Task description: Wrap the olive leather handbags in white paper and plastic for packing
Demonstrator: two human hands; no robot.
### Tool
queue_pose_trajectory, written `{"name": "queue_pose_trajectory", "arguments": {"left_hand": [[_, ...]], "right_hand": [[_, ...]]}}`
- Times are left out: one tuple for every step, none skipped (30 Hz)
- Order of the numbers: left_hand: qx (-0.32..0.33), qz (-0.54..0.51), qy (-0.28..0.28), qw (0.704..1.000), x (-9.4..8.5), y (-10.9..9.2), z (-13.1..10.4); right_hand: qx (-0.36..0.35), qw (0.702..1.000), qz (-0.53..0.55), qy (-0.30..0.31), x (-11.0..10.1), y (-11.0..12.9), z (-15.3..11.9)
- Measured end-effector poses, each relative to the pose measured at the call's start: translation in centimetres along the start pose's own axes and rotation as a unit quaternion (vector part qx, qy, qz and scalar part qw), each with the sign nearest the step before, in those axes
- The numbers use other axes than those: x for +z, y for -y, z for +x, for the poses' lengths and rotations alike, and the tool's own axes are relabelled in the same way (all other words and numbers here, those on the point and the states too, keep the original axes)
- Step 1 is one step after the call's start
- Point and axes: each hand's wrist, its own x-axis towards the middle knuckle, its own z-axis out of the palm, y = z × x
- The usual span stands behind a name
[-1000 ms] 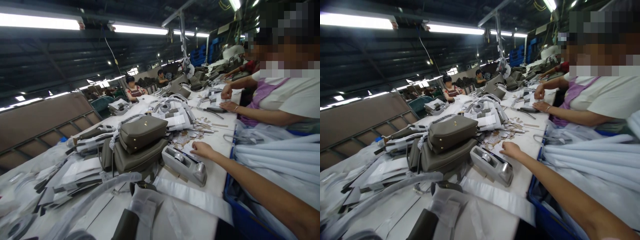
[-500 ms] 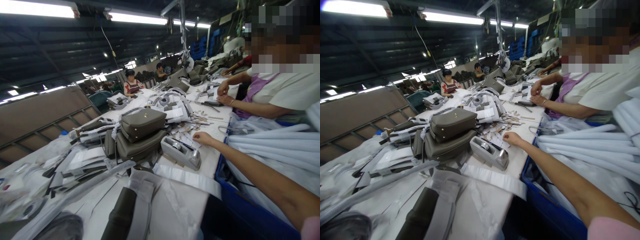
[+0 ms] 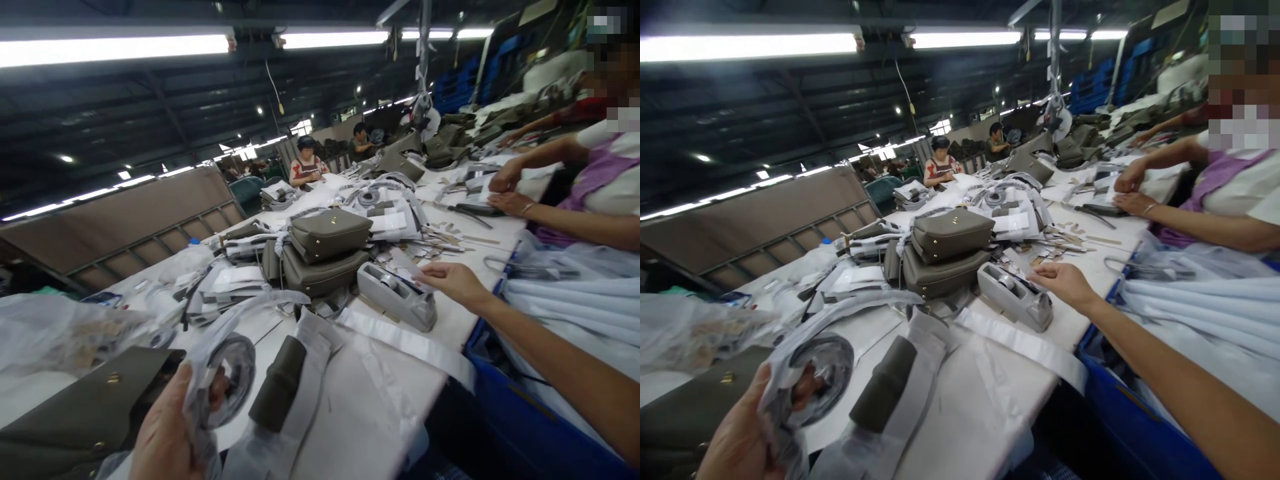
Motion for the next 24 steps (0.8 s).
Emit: {"name": "queue_pose_trajectory", "arguments": {"left_hand": [[-0.015, -0.01, 0.0, 1.0, 0.2, 0.0, -0.1], [-0.026, -0.021, 0.0, 0.999, 0.4, 0.0, -0.3], [-0.03, -0.03, 0.001, 0.999, 0.6, 0.0, -0.4], [-0.026, -0.038, 0.001, 0.999, 0.8, 0.1, -0.6], [-0.022, -0.043, 0.002, 0.999, 0.9, 0.1, -0.7], [-0.019, -0.046, 0.004, 0.999, 1.1, 0.1, -0.8], [-0.016, -0.046, 0.009, 0.999, 1.2, 0.0, -0.8], [-0.01, -0.045, 0.014, 0.999, 1.3, 0.0, -0.9], [-0.004, -0.046, 0.02, 0.999, 1.4, 0.0, -0.9], [0.002, -0.048, 0.028, 0.998, 1.6, 0.0, -0.9], [0.007, -0.051, 0.036, 0.998, 1.7, 0.0, -1.0], [0.012, -0.053, 0.04, 0.998, 1.8, 0.0, -1.0], [0.016, -0.053, 0.041, 0.998, 1.8, 0.0, -1.1], [0.02, -0.052, 0.039, 0.998, 1.9, 0.0, -1.2], [0.023, -0.05, 0.036, 0.998, 1.9, 0.0, -1.2], [0.025, -0.049, 0.032, 0.998, 2.0, 0.0, -1.3], [0.025, -0.05, 0.031, 0.998, 2.0, 0.0, -1.3], [0.025, -0.053, 0.032, 0.998, 2.0, 0.0, -1.4], [0.025, -0.055, 0.036, 0.998, 2.1, 0.0, -1.4], [0.027, -0.058, 0.039, 0.997, 2.1, 0.0, -1.4], [0.03, -0.062, 0.042, 0.997, 2.1, 0.0, -1.4], [0.034, -0.066, 0.046, 0.996, 2.2, -0.1, -1.4], [0.037, -0.069, 0.049, 0.996, 2.2, -0.1, -1.4], [0.039, -0.073, 0.048, 0.995, 2.2, -0.1, -1.4]], "right_hand": [[-0.011, 1.0, 0.003, -0.008, 0.5, 1.0, -0.5], [-0.02, 1.0, 0.002, -0.02, 1.0, 1.9, -0.8], [-0.027, 0.999, -0.004, -0.033, 1.4, 2.8, -1.1], [-0.033, 0.998, -0.01, -0.046, 1.8, 3.7, -1.3], [-0.037, 0.998, -0.016, -0.057, 2.1, 4.6, -1.4], [-0.042, 0.997, -0.022, -0.065, 2.4, 5.3, -1.5], [-0.049, 0.996, -0.032, -0.071, 2.8, 6.0, -1.7], [-0.061, 0.994, -0.05, -0.077, 3.3, 6.5, -1.9], [-0.088, 0.99, -0.077, -0.082, 3.8, 6.8, -2.2], [-0.125, 0.983, -0.109, -0.084, 4.6, 6.9, -2.6], [-0.169, 0.972, -0.14, -0.079, 5.5, 6.9, -3.0], [-0.21, 0.961, -0.165, -0.069, 6.5, 6.6, -3.5], [-0.244, 0.952, -0.179, -0.053, 7.6, 6.1, -4.1], [-0.268, 0.944, -0.187, -0.035, 8.8, 5.5, -4.7], [-0.282, 0.94, -0.191, -0.015, 9.9, 4.9, -5.3], [-0.288, 0.938, -0.194, 0.003, 11.0, 4.3, -5.9], [-0.293, 0.935, -0.199, 0.017, 12.0, 3.7, -6.6], [-0.297, 0.932, -0.204, 0.031, 12.8, 3.2, -7.2], [-0.3, 0.93, -0.207, 0.045, 13.5, 2.9, -7.8], [-0.301, 0.928, -0.209, 0.059, 14.0, 2.7, -8.2], [-0.302, 0.927, -0.21, 0.072, 14.3, 2.6, -8.6], [-0.304, 0.925, -0.211, 0.084, 14.5, 2.5, -8.9], [-0.304, 0.924, -0.212, 0.095, 14.6, 2.6, -9.0], [-0.303, 0.923, -0.214, 0.103, 14.6, 2.7, -9.1]]}}
